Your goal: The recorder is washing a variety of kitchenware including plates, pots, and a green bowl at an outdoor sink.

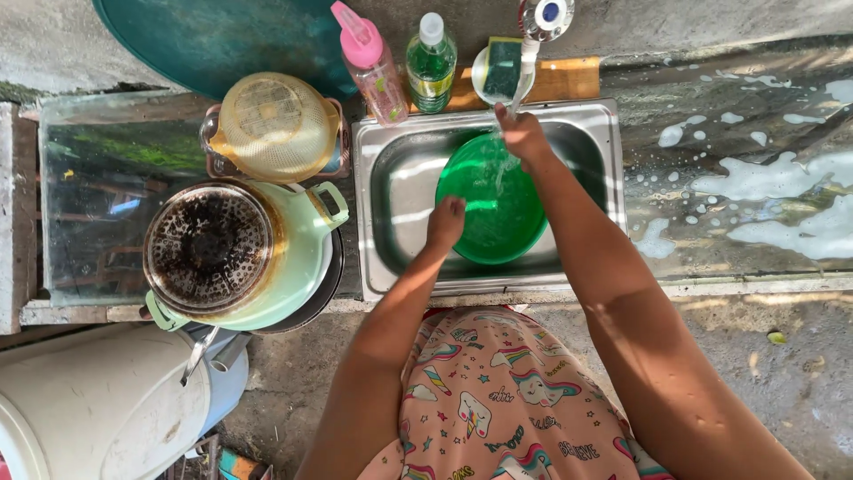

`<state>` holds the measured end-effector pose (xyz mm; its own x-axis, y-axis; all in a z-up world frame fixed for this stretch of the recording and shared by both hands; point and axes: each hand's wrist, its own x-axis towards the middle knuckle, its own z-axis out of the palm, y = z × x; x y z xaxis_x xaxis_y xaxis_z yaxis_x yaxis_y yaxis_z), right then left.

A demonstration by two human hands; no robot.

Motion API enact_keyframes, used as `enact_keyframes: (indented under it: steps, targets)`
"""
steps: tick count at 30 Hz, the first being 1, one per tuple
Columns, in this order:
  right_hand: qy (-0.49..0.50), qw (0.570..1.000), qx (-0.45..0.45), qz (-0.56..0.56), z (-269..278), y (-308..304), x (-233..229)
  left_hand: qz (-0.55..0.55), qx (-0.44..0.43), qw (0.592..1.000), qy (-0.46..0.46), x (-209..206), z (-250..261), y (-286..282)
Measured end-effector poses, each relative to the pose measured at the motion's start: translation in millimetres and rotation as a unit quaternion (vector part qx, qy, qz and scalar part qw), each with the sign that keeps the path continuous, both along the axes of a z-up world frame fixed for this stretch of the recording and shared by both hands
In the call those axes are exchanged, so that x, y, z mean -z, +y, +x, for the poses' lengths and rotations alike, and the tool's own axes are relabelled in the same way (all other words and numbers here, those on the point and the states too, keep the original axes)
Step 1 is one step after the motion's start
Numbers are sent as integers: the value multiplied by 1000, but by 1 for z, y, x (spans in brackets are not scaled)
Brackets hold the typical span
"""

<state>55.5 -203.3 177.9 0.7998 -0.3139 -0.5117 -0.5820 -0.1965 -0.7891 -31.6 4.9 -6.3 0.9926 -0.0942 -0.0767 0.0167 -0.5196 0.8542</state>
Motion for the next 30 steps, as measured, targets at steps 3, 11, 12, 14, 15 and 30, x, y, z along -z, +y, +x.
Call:
enact_keyframes:
  steps: [3,11,12,14,15,30]
  targets:
    - [-23,999,-20,17,-7,-5,1,-77,31,987,-135,4,50,-33]
    - [-172,972,-107,122,-44,-22,-9,-14,59,988,-143,-6,142,-124]
    - [-172,972,-105,121,-46,-28,-8,-15,60,988,-143,-25,140,-128]
    - [-206,967,-93,115,-52,-38,-5,-47,72,996,-15,-65,135,-135]
    - [-206,968,-91,114,-53,-42,-2,-47,74,996,-15,-45,139,-138]
    - [-173,958,4,228,-8,-16,34,63,-303,900,-307,-226,155,30]
